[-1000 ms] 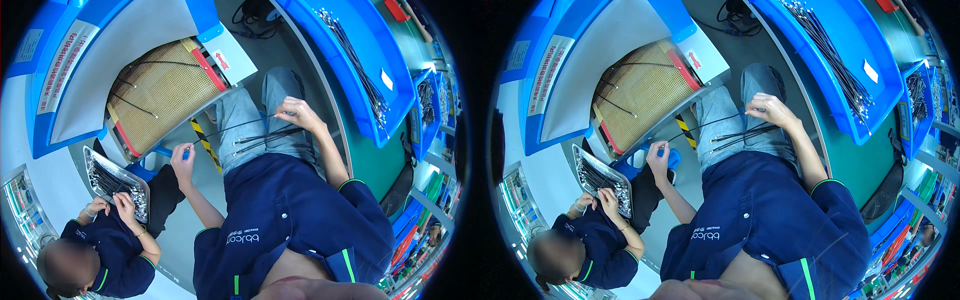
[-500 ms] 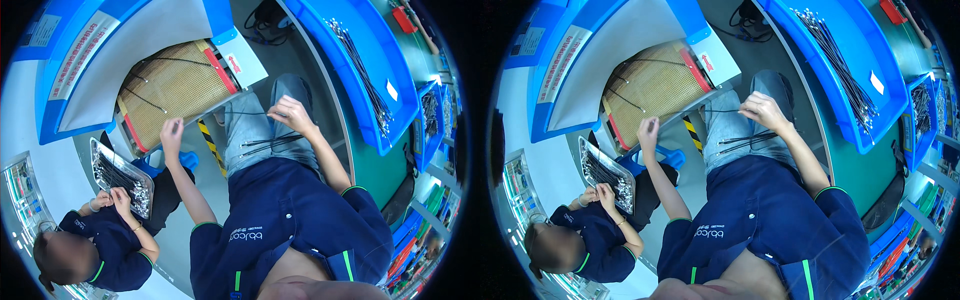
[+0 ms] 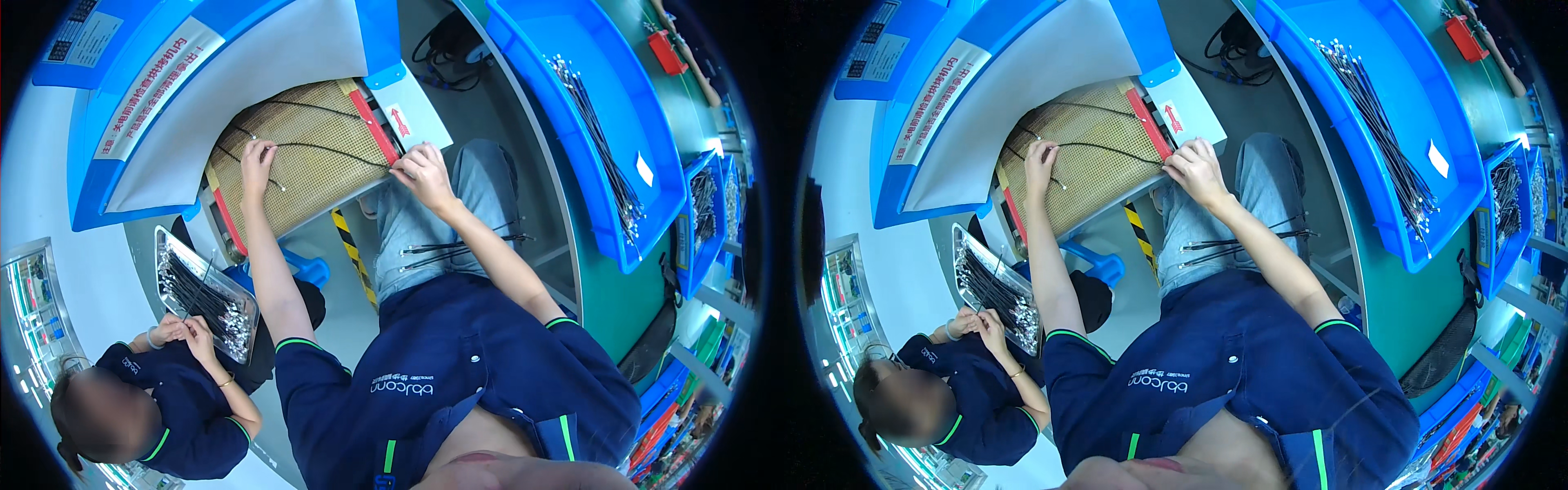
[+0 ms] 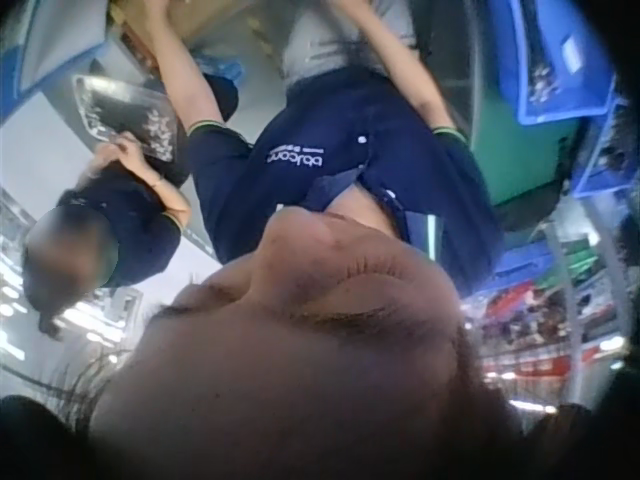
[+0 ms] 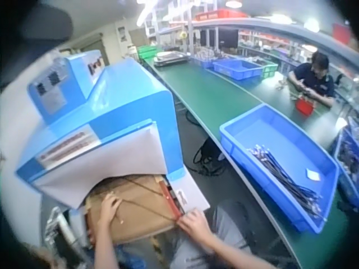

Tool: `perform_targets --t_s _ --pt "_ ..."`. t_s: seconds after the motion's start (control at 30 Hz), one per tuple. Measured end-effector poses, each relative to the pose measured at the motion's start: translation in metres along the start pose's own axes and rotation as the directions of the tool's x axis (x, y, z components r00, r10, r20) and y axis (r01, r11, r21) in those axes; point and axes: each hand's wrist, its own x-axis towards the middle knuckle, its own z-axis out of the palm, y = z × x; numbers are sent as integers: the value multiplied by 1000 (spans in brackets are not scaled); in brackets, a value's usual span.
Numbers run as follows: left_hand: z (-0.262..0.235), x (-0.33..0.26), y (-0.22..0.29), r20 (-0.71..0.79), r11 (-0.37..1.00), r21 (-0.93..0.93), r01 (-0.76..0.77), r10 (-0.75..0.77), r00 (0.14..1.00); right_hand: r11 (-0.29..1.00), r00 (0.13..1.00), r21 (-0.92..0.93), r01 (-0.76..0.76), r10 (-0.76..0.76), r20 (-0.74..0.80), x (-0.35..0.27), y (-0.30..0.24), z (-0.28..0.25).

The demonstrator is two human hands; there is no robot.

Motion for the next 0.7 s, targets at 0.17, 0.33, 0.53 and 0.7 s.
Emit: perform_targets --t_s 0.17,0.33,0.53,0.7 --pt "0 2 -6 -2 999 -34 11 -11 1000 999 999 -2 -33 33 40 -2 0 1" --pt "-21 -20 32 -213 997 -43 70 -77 974 992 994 67 -105 103 21 -18 -4 -37" --pt "-2 -121 116 -190 953 -273 132 -188 964 963 780 51 -264 182 598 -88 22 -97" --pt "49 -193 178 72 843 -453 289 -289 955 982 682 5 -187 126 720 -135 16 -106"
